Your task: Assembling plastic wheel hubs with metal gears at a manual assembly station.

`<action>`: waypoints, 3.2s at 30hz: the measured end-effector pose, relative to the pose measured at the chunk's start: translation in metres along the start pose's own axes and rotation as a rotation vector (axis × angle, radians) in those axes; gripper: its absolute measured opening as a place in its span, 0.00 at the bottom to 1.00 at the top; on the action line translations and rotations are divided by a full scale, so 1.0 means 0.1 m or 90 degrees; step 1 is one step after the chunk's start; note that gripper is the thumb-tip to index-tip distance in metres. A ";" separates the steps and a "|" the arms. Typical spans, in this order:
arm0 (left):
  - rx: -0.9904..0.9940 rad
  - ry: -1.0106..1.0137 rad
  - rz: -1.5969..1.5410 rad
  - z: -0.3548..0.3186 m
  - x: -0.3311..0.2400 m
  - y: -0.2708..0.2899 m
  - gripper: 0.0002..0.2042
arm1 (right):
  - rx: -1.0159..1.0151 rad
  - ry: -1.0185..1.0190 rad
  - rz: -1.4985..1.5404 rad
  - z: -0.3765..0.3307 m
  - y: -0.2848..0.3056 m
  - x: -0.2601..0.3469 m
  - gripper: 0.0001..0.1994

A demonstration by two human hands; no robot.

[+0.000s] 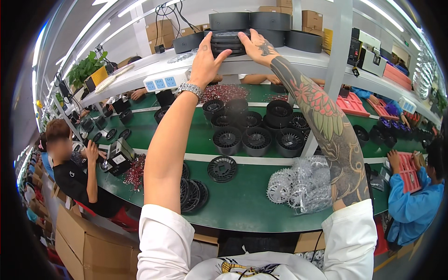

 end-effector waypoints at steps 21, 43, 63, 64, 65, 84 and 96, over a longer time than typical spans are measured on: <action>-0.128 -0.097 0.154 -0.42 -0.18 0.12 0.40 | -0.082 -0.012 0.077 0.03 0.05 -0.12 0.48; 0.469 0.237 0.179 -4.62 -0.57 -0.87 0.22 | 0.594 0.215 -0.152 -3.92 -1.09 -1.38 0.19; 0.234 0.345 0.146 -5.59 -1.21 0.36 0.21 | 0.345 0.111 -0.034 -4.99 -1.12 -0.75 0.10; 0.239 0.350 0.146 -5.62 -1.17 0.38 0.21 | 0.347 0.075 -0.069 -5.01 -1.17 -0.76 0.10; 0.243 0.355 0.146 -5.64 -1.14 0.40 0.21 | 0.350 0.039 -0.103 -5.02 -1.22 -0.78 0.10; 0.230 0.286 -0.023 -5.74 -1.25 0.31 0.23 | 0.351 0.175 -0.042 -4.83 -1.34 -0.14 0.09; 0.370 0.279 -0.141 -5.50 -1.05 0.26 0.27 | 0.483 0.384 -0.007 -4.83 -1.61 -0.04 0.12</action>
Point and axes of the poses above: each hand's wrist, its own z-axis towards the middle knuckle, its own y-axis out of the back of the hand, x = y × z, the point moved 6 cm from there along z, towards the middle knuckle, and after that the axes turned 4 degrees about x, right-handed, at the moved point
